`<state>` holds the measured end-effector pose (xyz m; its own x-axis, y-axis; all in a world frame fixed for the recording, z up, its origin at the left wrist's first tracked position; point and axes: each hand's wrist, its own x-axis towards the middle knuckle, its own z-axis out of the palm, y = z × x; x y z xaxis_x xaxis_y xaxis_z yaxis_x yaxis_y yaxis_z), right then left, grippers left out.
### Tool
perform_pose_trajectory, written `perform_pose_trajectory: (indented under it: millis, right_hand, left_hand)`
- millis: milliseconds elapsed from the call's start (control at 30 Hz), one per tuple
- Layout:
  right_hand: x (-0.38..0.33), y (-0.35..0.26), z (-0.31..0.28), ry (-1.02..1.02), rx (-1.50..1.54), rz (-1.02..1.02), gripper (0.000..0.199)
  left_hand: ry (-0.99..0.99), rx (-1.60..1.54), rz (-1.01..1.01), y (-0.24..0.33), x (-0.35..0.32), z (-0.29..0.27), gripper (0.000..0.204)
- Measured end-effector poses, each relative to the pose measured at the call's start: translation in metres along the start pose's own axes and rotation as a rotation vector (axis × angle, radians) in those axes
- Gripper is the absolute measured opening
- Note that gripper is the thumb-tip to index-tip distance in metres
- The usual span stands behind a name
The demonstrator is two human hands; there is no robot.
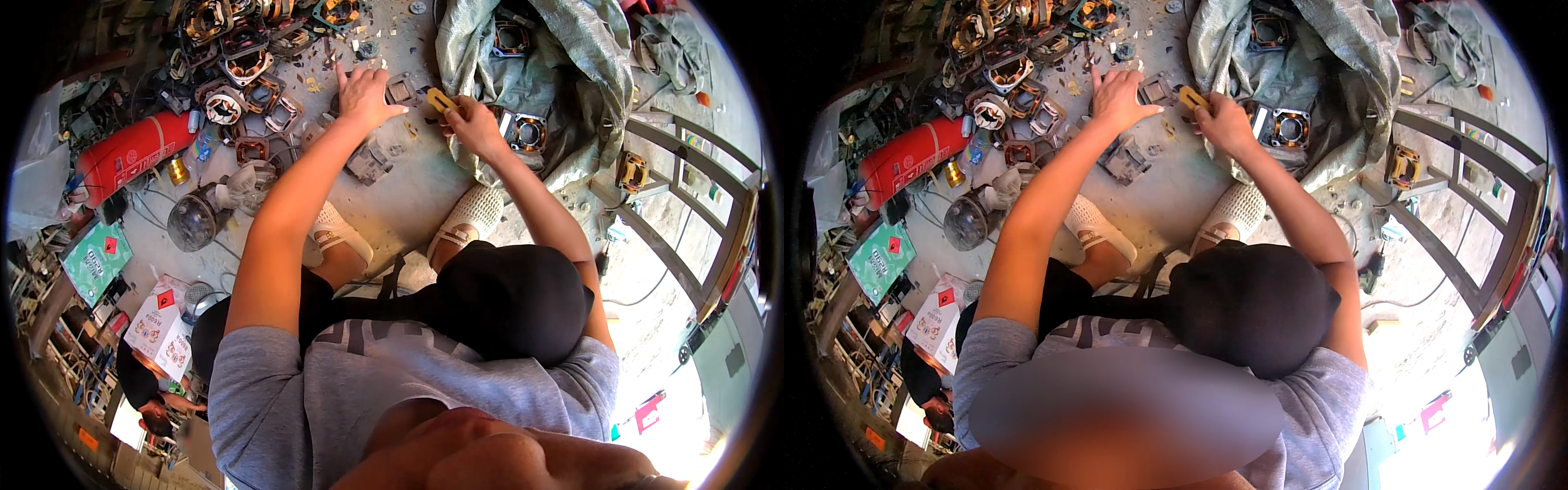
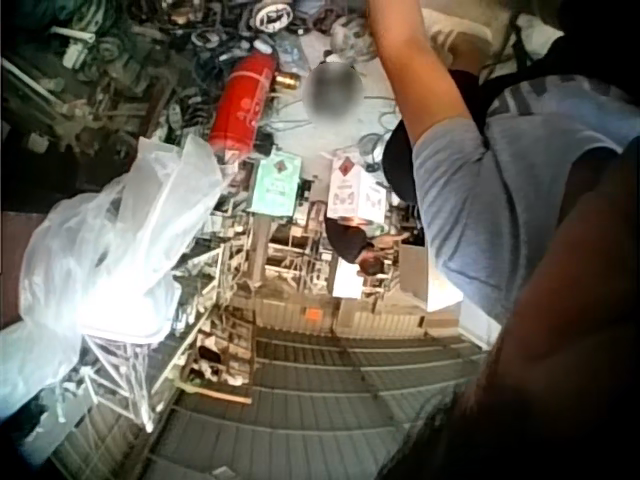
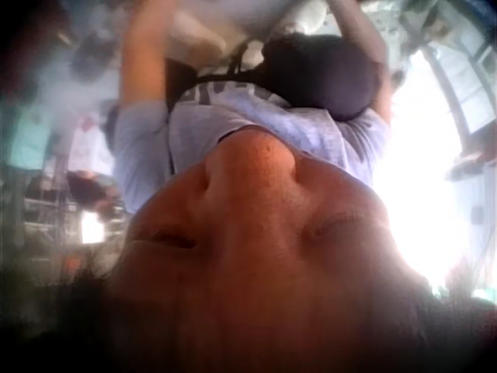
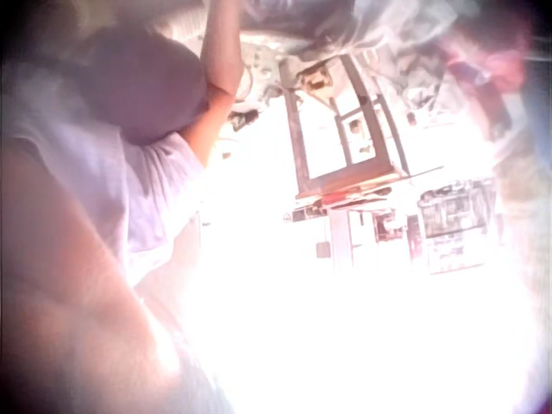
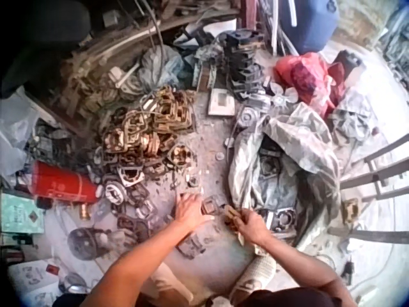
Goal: The person sorts through and disassembles several electric motor components by hand, using a utility knife to pry parts and pliers to pull at wiring before placing items into a large bag.
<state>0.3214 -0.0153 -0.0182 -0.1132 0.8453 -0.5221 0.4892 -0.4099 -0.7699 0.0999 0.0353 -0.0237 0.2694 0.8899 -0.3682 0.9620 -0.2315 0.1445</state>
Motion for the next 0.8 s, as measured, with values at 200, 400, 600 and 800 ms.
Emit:
perform_pose_trajectory:
  millis: [200, 400, 600, 800]
  right_hand:
    - [0.000, 0.023, 0.045, 0.024, 0.182, 0.037, 0.029]
    - [0.005, 0.033, 0.056, 0.054, 0.235, 0.009, 0.027]
    - [0.001, 0.024, 0.050, 0.039, 0.265, 0.016, 0.027]
    - [0.004, 0.027, 0.052, 0.029, 0.236, 0.015, 0.029]
  left_hand:
    - [0.058, -0.112, -0.172, 0.010, -0.020, 0.015, 0.082]
    - [0.089, -0.134, -0.213, 0.012, -0.025, 0.021, 0.078]
    - [0.110, -0.117, -0.238, 0.011, -0.023, 0.029, 0.076]
    - [0.124, -0.113, -0.249, 0.012, -0.024, 0.031, 0.076]
